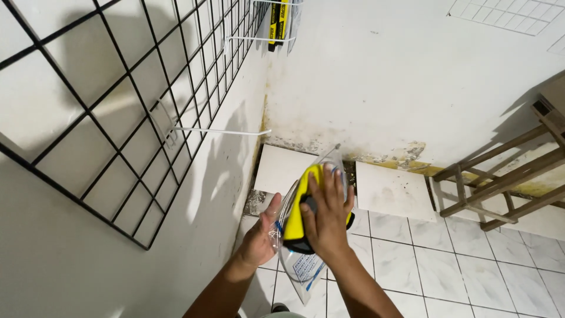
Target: Cleaning a packaged car clutch cable with a cloth in a parts room.
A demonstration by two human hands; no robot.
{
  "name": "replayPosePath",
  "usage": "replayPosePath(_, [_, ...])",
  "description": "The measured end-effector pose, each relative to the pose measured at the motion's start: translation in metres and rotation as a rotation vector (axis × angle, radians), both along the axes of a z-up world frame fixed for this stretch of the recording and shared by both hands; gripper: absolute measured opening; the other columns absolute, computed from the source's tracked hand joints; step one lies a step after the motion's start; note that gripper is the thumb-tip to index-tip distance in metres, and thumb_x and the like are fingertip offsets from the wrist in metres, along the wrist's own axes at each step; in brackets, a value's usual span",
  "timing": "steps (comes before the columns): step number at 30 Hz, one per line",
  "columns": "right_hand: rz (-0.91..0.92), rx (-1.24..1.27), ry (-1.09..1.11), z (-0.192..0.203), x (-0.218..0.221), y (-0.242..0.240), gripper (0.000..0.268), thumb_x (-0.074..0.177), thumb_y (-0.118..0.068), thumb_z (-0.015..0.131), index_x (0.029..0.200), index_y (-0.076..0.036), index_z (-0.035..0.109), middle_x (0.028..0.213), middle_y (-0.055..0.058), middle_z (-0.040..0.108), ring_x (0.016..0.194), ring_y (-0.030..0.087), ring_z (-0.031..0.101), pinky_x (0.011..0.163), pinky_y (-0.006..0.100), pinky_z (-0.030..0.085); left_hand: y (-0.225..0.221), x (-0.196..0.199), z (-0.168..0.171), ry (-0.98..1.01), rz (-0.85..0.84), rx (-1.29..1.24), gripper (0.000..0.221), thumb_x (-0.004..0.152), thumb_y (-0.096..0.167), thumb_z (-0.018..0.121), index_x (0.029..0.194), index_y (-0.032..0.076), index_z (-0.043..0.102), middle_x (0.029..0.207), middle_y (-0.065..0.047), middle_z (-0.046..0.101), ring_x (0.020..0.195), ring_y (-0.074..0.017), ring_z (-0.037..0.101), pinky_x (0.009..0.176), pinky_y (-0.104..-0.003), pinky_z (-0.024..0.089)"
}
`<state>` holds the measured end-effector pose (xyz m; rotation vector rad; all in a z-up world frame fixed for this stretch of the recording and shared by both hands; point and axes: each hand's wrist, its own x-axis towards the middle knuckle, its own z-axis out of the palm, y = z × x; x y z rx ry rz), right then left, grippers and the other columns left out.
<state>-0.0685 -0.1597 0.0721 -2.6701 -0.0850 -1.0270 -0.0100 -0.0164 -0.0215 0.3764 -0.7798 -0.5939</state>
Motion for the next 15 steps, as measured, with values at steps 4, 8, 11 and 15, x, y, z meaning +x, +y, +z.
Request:
replayPosePath(4, [0.027,0.012,0.097,-0.011,-0.009,0.014,0.071,0.099,-0.039,0.051,0.160,-0.009,0.031,0.170,0.015,0.025,0.158,0.036,0.019,0.122,0.065,0.003,-0.004,0.000,0.006,-0.043,0.031,-0.006,0.055,0.114,0.045,0.030,0.164,0.025,0.023,0.172,-0.006,0.022,0.140,-0.0186,0.041,0.112,-0.039,0.036])
replayPosePath(8, [0.222,0.038,0.220,-0.012,-0.030,0.038,0.074,0.095,-0.036,0.065,0.154,0.000,0.038,0.165,0.021,0.031,0.155,0.037,0.023,0.119,0.062,0.004,0.000,0.002,0.005,-0.115,0.232,0.058,0.059,0.114,0.046,0.022,0.165,0.018,0.014,0.172,-0.010,0.020,0.156,-0.0231,0.027,0.129,-0.044,0.013])
replayPosePath(11, [0.134,0.015,0.157,-0.019,-0.012,0.021,0.074,0.097,-0.037,0.057,0.158,-0.006,0.030,0.169,0.017,0.024,0.156,0.037,0.022,0.121,0.067,0.000,-0.005,0.000,-0.008,-0.011,0.137,0.022,0.060,0.113,0.045,0.029,0.165,0.017,0.019,0.173,-0.006,0.019,0.155,-0.0198,0.027,0.126,-0.040,0.020])
replayPosePath(15, [0.102,0.121,0.067,0.007,0.004,0.006,0.066,0.102,-0.032,0.049,0.158,-0.002,0.032,0.169,0.018,0.028,0.157,0.034,0.024,0.123,0.061,0.005,-0.007,-0.006,0.015,-0.031,-0.090,-0.097,0.052,0.115,0.048,0.032,0.164,0.033,0.022,0.171,-0.009,0.023,0.154,-0.0261,0.033,0.127,-0.049,0.030])
